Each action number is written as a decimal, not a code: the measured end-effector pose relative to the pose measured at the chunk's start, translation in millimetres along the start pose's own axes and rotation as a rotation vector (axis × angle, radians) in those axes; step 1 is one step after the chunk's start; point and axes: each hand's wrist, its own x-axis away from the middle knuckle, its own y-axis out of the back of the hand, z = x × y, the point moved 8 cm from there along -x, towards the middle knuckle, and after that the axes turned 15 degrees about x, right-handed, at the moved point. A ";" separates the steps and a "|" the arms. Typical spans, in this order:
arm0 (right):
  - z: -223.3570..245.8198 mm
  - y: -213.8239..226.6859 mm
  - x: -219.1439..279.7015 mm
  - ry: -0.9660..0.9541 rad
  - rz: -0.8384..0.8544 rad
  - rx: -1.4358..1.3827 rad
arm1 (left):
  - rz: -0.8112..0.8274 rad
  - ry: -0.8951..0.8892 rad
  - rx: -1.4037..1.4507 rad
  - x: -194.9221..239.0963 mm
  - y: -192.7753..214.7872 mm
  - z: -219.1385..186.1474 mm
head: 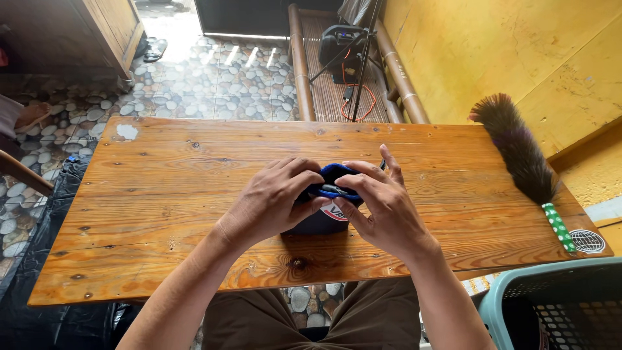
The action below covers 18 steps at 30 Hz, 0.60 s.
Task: The person folds a black fabric bag on a wooden table, places it into a larger black bag with a blue zipper, and zips it closed. They then use a feather duster to wipe the table surface and place the packed bag into a plastic basket.
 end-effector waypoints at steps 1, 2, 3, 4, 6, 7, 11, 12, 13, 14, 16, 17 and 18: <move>-2.4 -1.4 2.3 -0.012 -0.006 -0.013 | -0.026 0.002 0.015 1.2 2.0 -1.4; -3.1 -1.7 3.8 -0.013 -0.006 -0.015 | -0.025 0.003 0.016 1.7 4.4 -1.8; -2.8 -1.8 5.0 -0.007 -0.009 -0.023 | -0.021 0.042 0.085 2.9 6.8 0.8; -2.2 -1.9 6.1 0.000 -0.012 -0.032 | -0.018 0.082 0.154 4.3 9.4 3.2; 2.9 2.1 0.8 0.008 -0.025 -0.030 | -0.028 0.070 0.149 3.4 12.7 3.3; 5.5 5.0 -1.6 0.014 -0.037 -0.024 | -0.037 0.056 0.147 2.6 14.5 2.8; 2.9 1.0 -0.4 0.015 -0.043 -0.044 | -0.010 0.042 0.086 -3.4 20.4 1.2; 2.5 0.3 0.3 0.020 -0.046 -0.040 | 0.037 0.077 0.094 -4.2 18.7 4.4; 1.6 0.1 1.0 0.022 -0.051 -0.032 | 0.087 0.107 0.102 -5.9 16.9 7.5; 1.9 -1.2 0.5 0.023 -0.052 -0.033 | 0.086 0.108 0.100 -6.6 19.5 6.9; 0.6 -3.3 1.4 0.017 -0.050 -0.035 | 0.163 0.141 0.082 -8.1 16.3 8.6; 0.5 -3.6 2.1 0.015 -0.048 -0.034 | 0.164 0.140 0.085 -8.4 14.4 11.2; 0.5 -4.4 2.9 0.014 -0.041 -0.037 | 0.180 0.161 0.095 -8.2 11.2 15.3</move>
